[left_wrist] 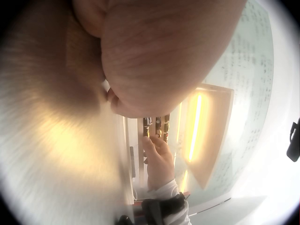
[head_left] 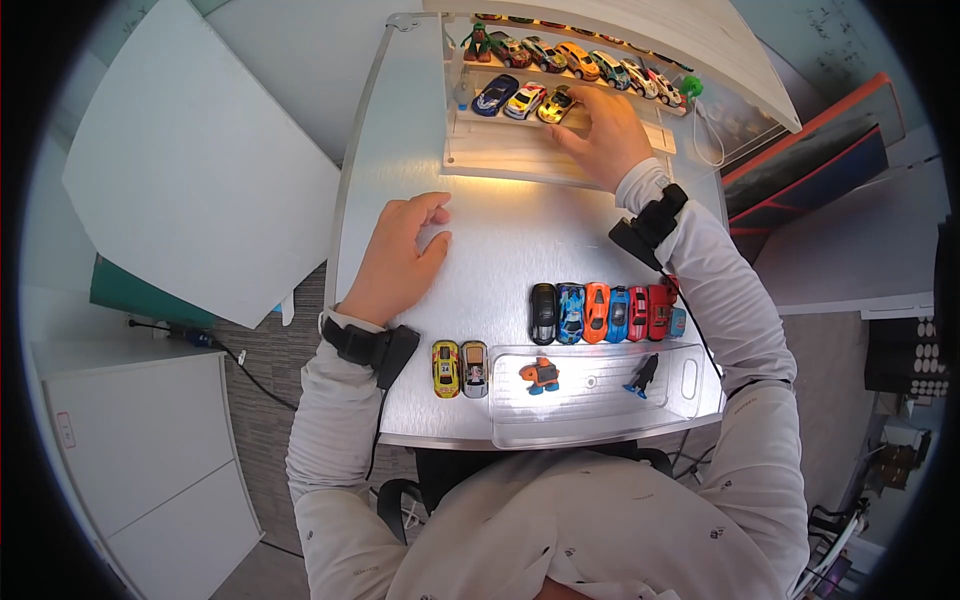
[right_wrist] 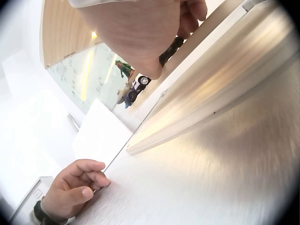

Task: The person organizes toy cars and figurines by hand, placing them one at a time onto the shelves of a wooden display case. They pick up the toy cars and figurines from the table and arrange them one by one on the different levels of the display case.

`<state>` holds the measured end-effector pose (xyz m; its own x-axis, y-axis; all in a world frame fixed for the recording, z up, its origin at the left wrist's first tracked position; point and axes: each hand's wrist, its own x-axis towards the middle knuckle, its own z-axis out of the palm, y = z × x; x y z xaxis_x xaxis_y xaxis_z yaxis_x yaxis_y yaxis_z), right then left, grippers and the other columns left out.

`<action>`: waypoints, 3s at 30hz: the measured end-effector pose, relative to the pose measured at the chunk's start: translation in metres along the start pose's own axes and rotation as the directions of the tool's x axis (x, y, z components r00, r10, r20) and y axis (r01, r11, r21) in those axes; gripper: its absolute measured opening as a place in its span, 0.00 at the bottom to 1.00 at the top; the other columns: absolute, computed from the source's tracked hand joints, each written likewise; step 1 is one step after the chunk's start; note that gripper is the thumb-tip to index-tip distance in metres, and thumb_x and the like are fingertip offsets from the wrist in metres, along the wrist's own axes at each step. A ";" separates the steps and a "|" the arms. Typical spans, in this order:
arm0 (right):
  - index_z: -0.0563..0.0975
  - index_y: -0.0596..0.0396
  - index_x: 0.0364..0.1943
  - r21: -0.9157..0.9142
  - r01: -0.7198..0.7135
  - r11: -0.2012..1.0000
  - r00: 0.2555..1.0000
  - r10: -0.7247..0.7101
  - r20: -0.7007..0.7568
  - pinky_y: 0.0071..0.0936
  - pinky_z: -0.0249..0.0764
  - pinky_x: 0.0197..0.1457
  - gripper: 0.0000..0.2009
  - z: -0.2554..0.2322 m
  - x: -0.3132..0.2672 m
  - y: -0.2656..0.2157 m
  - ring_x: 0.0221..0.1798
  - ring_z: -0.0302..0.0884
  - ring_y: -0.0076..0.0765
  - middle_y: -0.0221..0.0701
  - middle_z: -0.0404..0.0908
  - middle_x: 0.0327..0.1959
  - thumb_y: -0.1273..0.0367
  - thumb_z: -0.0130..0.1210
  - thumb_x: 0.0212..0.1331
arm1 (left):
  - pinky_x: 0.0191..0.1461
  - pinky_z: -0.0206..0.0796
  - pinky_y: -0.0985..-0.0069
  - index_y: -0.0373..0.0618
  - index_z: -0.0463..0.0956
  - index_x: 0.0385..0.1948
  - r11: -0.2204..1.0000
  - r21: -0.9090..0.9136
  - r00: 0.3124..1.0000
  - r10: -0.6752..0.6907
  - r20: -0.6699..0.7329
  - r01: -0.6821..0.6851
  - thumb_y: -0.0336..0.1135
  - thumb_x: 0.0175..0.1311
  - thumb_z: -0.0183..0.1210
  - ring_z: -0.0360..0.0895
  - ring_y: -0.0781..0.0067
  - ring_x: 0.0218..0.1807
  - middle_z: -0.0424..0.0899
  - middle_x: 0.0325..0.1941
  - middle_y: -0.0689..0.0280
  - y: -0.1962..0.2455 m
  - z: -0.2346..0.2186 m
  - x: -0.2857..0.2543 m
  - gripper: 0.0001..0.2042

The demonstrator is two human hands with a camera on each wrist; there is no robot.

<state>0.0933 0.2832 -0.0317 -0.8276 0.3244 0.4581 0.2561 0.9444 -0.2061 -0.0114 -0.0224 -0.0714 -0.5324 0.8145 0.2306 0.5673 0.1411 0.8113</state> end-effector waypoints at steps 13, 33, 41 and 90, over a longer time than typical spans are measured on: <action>0.76 0.59 0.58 -0.014 -0.011 1.000 1.000 0.011 0.020 0.42 0.72 0.65 0.28 -0.001 -0.001 0.000 0.59 0.77 0.53 0.44 0.83 0.55 0.56 0.66 0.58 | 0.57 0.67 0.70 0.40 0.73 0.61 1.000 -0.021 1.000 -0.017 0.002 0.018 0.25 0.64 0.59 0.73 0.62 0.56 0.81 0.51 0.60 0.000 0.000 0.000 0.21; 0.76 0.58 0.59 -0.011 -0.002 1.000 1.000 0.002 0.026 0.41 0.72 0.65 0.27 -0.007 -0.004 0.001 0.59 0.77 0.52 0.43 0.82 0.55 0.57 0.66 0.59 | 0.56 0.67 0.70 0.40 0.73 0.61 1.000 0.003 1.000 0.006 0.002 -0.006 0.25 0.64 0.59 0.73 0.62 0.55 0.81 0.51 0.61 0.000 0.000 0.000 0.21; 0.77 0.59 0.57 -0.012 0.030 0.999 0.999 -0.030 0.012 0.42 0.72 0.64 0.26 -0.018 -0.013 0.001 0.56 0.77 0.53 0.43 0.82 0.54 0.58 0.64 0.59 | 0.64 0.66 0.69 0.44 0.72 0.63 0.999 0.002 0.999 -0.046 0.025 0.046 0.25 0.65 0.60 0.75 0.65 0.55 0.79 0.52 0.60 0.000 -0.001 -0.001 0.23; 0.79 0.60 0.50 0.803 -0.484 0.347 0.849 0.408 0.335 0.23 0.71 0.60 0.09 -0.132 -0.265 0.054 0.54 0.79 0.25 0.32 0.84 0.50 0.74 0.59 0.69 | 0.65 0.67 0.68 0.45 0.67 0.67 0.985 0.107 0.966 -0.156 0.206 0.136 0.28 0.54 0.72 0.72 0.58 0.60 0.73 0.64 0.55 0.079 -0.018 -0.138 0.35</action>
<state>0.3923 0.2547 -0.0504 -0.7657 0.6431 0.0149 0.0882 0.1279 -0.9879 0.0955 -0.1340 -0.0292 -0.4732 0.8809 -0.0143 0.5534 0.3098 0.7732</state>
